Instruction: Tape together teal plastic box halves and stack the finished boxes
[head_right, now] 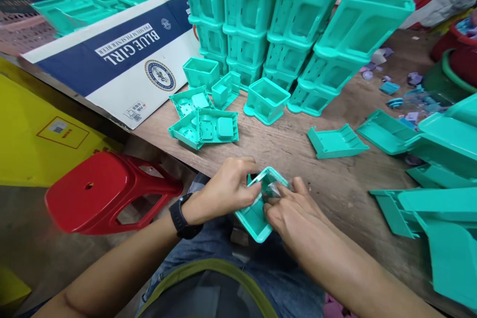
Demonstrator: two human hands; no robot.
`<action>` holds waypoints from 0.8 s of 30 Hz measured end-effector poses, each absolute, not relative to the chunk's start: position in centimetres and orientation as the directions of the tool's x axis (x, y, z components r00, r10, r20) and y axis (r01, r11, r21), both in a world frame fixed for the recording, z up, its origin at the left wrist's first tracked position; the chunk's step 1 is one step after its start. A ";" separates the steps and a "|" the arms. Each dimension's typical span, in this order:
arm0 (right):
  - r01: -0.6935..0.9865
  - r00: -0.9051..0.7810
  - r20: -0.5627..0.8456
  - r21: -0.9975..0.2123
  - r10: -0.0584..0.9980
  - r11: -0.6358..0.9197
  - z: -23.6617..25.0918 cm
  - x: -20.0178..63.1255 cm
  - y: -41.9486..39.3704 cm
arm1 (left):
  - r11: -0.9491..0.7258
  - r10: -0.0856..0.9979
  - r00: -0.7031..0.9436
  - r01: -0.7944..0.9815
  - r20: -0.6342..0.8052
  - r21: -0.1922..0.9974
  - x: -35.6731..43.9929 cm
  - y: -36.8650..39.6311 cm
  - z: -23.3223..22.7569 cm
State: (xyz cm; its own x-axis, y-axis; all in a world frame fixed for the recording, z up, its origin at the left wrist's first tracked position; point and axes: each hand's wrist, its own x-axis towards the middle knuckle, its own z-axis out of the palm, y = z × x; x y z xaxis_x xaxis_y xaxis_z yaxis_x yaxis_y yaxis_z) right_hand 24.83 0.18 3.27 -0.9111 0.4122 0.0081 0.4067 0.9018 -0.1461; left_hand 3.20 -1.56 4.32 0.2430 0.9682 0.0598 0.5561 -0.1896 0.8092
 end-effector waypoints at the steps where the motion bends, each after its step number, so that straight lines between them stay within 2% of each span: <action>1: 0.390 -0.916 0.038 -0.140 0.399 0.910 3.3 24.7 0.1 | -0.187 0.966 0.252 0.534 0.056 0.824 2.9 -1.7 4.3; 5: 0.378 -0.904 0.168 -0.110 0.392 0.919 3.8 24.2 -0.3 | -0.066 0.985 0.170 0.412 -0.006 0.909 2.0 -2.6 4.0; 7: 0.374 -0.907 0.189 -0.046 0.376 0.926 4.4 24.1 -0.9 | 0.118 0.973 0.162 0.273 -0.167 0.955 1.8 -3.0 3.9; 10: 0.381 -0.904 0.221 0.031 0.366 0.924 5.9 24.6 -2.2 | 0.350 0.909 0.220 0.054 -0.353 0.935 1.6 -3.2 3.9; 12: 0.423 -0.863 0.294 -0.022 0.410 0.906 7.0 25.1 -3.1 | 0.383 0.908 0.207 -0.064 -0.363 0.922 1.5 -3.3 4.1; 13: 0.483 -0.805 0.349 -0.085 0.480 0.871 7.3 25.4 -3.6 | 0.383 0.913 0.189 -0.099 -0.361 0.918 1.5 -3.4 4.1; 15: 0.645 -0.564 0.419 -0.314 0.711 0.697 7.2 25.8 -4.2 | 0.382 0.919 0.156 -0.116 -0.363 0.917 1.7 -3.7 4.2; 16: 0.697 -0.393 0.389 -0.465 0.833 0.546 6.8 25.7 -4.4 | 0.378 0.922 0.141 -0.111 -0.362 0.919 1.8 -3.8 4.2; 17: 0.703 -0.223 0.301 -0.610 0.927 0.366 6.2 25.5 -4.5 | 0.370 0.925 0.133 -0.107 -0.355 0.923 2.0 -4.0 4.1; 19: 0.588 -0.025 -0.022 -0.809 0.999 -0.004 4.7 24.7 -4.6 | 0.341 0.936 0.137 -0.128 -0.323 0.931 2.5 -4.3 3.9; 21: 0.414 -0.012 -0.288 -0.873 0.958 -0.257 3.6 23.6 -4.6 | 0.295 0.952 0.134 -0.155 -0.276 0.943 2.8 -4.4 3.6; 22: 0.340 -0.027 -0.359 -0.881 0.933 -0.329 3.3 23.1 -4.5 | 0.271 0.958 0.141 -0.161 -0.249 0.949 2.9 -4.5 3.5; 24: 0.233 -0.052 -0.398 -0.897 0.916 -0.376 3.2 22.3 -4.5 | 0.239 0.960 0.188 -0.169 -0.207 0.956 2.9 -4.5 3.4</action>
State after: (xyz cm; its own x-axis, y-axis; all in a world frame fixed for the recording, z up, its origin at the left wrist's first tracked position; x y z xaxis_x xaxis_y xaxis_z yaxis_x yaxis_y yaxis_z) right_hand 22.26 -4.50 3.24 -0.0524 0.9159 -0.3980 0.2334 -0.3762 -0.8966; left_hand 2.92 -4.46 3.38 0.1880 0.9602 -0.2066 -0.1686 0.2388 0.9563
